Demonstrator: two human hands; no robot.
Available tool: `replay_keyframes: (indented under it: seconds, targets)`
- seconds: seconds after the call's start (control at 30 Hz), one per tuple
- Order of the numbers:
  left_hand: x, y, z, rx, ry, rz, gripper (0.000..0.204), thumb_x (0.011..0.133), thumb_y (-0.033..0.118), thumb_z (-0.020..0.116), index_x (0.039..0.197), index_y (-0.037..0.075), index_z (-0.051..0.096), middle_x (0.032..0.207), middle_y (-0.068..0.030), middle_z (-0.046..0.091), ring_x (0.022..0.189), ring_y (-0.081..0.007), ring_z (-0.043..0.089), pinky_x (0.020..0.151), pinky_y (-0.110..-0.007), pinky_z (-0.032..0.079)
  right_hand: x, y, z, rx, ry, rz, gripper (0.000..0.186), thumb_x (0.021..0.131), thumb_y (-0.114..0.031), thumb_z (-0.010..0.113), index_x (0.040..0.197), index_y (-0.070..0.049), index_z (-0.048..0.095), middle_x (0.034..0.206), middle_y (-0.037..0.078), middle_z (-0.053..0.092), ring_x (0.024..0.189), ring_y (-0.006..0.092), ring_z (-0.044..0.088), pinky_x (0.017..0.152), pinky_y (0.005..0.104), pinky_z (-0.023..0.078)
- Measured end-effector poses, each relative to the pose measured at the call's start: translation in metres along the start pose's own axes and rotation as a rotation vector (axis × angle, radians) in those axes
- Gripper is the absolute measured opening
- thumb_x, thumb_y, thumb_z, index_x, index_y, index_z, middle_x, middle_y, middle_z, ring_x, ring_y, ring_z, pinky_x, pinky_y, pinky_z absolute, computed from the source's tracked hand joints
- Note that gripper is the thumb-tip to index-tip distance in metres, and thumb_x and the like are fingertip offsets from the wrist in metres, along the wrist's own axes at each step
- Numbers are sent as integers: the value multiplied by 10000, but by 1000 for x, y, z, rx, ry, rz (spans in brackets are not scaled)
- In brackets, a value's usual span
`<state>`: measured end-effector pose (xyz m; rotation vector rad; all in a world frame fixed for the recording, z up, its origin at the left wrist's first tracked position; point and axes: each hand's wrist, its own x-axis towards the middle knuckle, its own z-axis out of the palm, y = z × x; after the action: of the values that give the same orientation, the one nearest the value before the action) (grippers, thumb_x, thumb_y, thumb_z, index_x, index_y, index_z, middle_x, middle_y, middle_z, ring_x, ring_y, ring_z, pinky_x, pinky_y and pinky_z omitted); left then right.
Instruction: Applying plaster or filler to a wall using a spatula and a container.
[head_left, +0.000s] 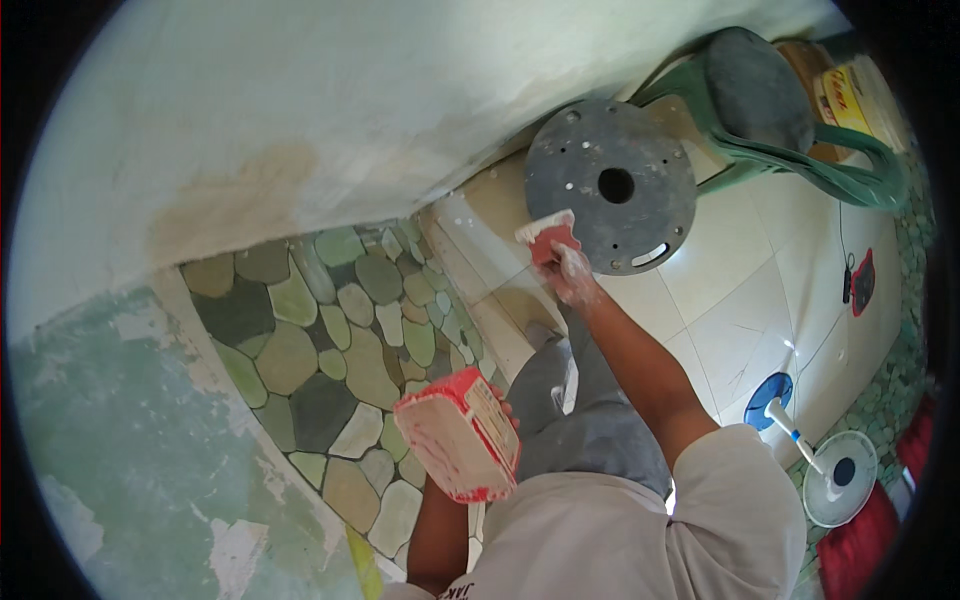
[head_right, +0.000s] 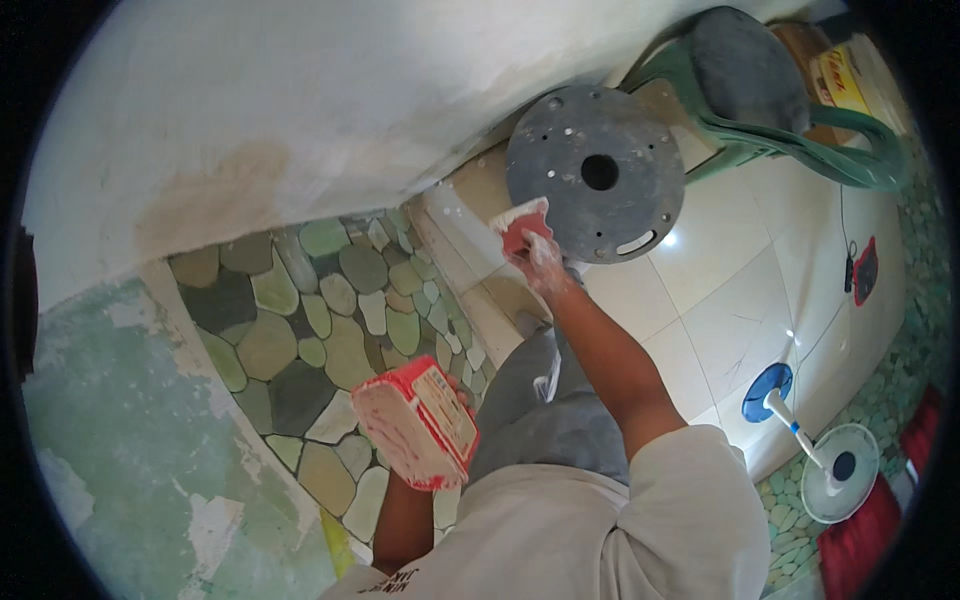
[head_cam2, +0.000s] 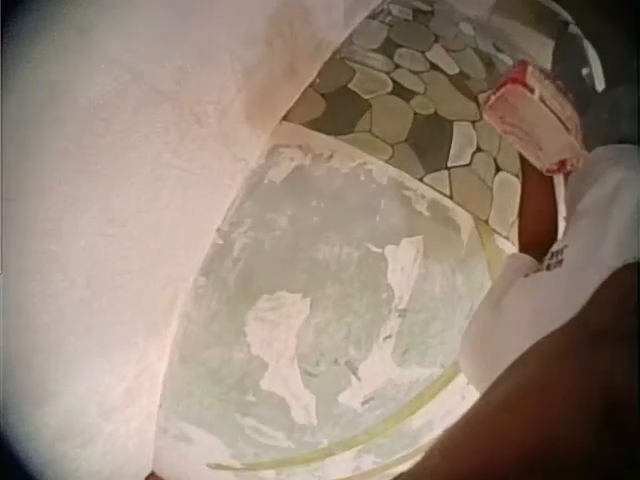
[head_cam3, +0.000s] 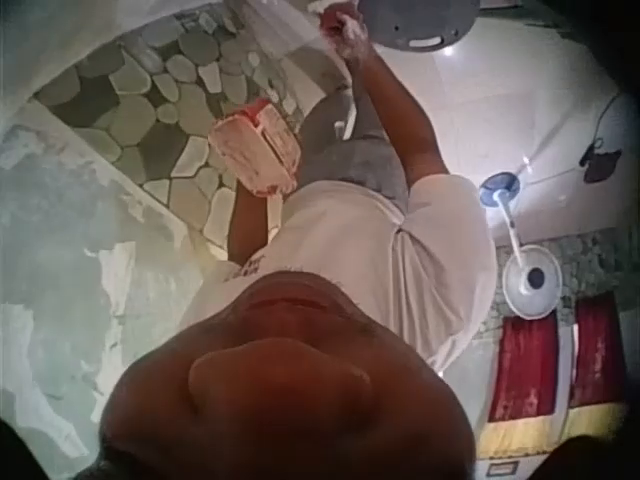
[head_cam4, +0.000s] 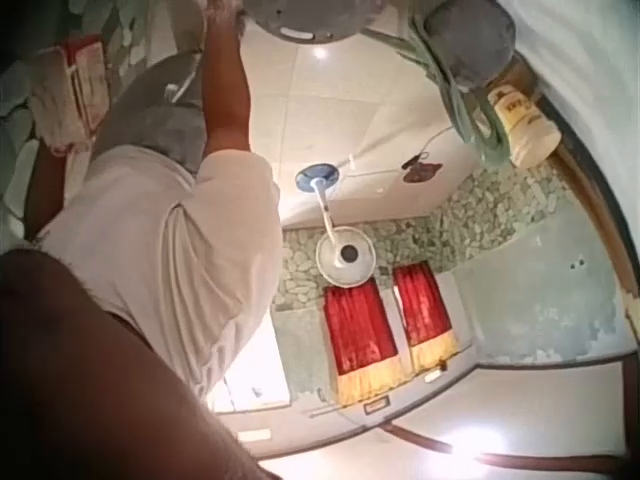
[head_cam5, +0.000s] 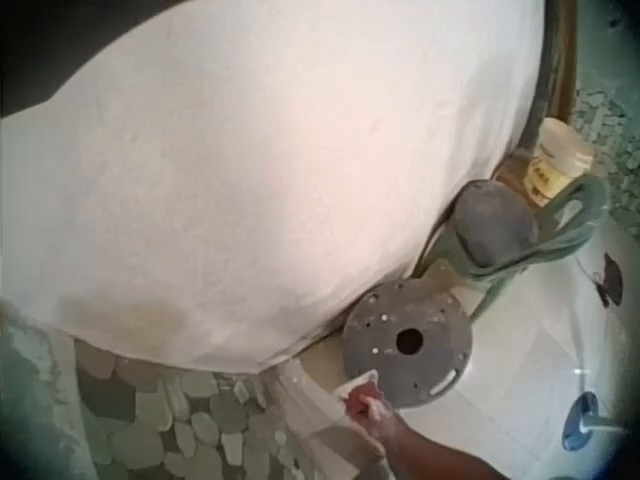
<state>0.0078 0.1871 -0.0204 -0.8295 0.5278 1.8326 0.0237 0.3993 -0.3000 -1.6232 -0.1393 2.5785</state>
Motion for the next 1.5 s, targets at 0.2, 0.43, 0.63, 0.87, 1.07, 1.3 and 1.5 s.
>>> replay_keyframes:
  seconds: [0.2, 0.43, 0.63, 0.87, 1.07, 1.3, 1.5]
  targets:
    - [-37, -15, -42, -126, -21, 129, 627, 895, 525, 448, 1315, 60, 429, 1272, -164, 481, 1159, -341, 478, 1006, -509, 384, 85, 52, 85, -8, -123, 23, 219, 923, -147, 429, 1118, -63, 483, 967, 120, 598, 798, 227, 608, 641, 367, 543]
    - [-56, -18, -43, -271, 137, 296, 594, 889, 467, 509, 1301, 45, 432, 1219, -176, 501, 1142, -337, 485, 984, -493, 409, 185, 74, 189, 53, -361, -132, 222, 850, -99, 459, 1058, -33, 500, 805, 131, 602, 726, 253, 588, 568, 361, 535]
    - [-54, -8, -54, -259, 84, 413, 571, 907, 459, 482, 1298, 45, 439, 1227, -181, 497, 1136, -330, 491, 978, -483, 412, 203, 35, 288, -17, -252, -255, 159, 876, -40, 419, 972, -19, 545, 833, 157, 617, 772, 289, 626, 695, 432, 566]
    - [-65, 1, -60, -334, 2, 352, 591, 899, 477, 491, 1291, 38, 441, 1225, -195, 495, 1146, -336, 490, 987, -480, 411, 158, 44, 210, 50, -499, -246, 284, 912, -30, 376, 1176, -22, 483, 1117, 153, 567, 875, 278, 620, 710, 444, 558]
    - [-58, 5, -71, -293, -9, 412, 568, 907, 462, 483, 1293, 48, 443, 1245, -174, 485, 1156, -324, 483, 1003, -479, 392, 201, 41, 247, -54, -281, -104, 270, 914, -57, 389, 1156, 15, 486, 1042, 160, 595, 897, 264, 620, 763, 408, 563]
    - [-64, -2, -68, -337, 76, 368, 598, 900, 480, 481, 1297, 36, 431, 1253, -164, 476, 1166, -317, 473, 1017, -480, 376, 170, 16, 263, -85, -482, -190, 236, 934, -85, 436, 1134, 29, 490, 1062, 163, 587, 927, 259, 609, 830, 410, 538]
    - [-81, -4, -70, -352, 45, 317, 618, 900, 481, 476, 1311, 25, 402, 1271, -173, 463, 1167, -345, 464, 1013, -514, 378, 8, -12, 180, -75, -603, -149, 330, 925, -133, 505, 1238, -47, 445, 1158, 83, 566, 1028, 192, 584, 877, 384, 524]
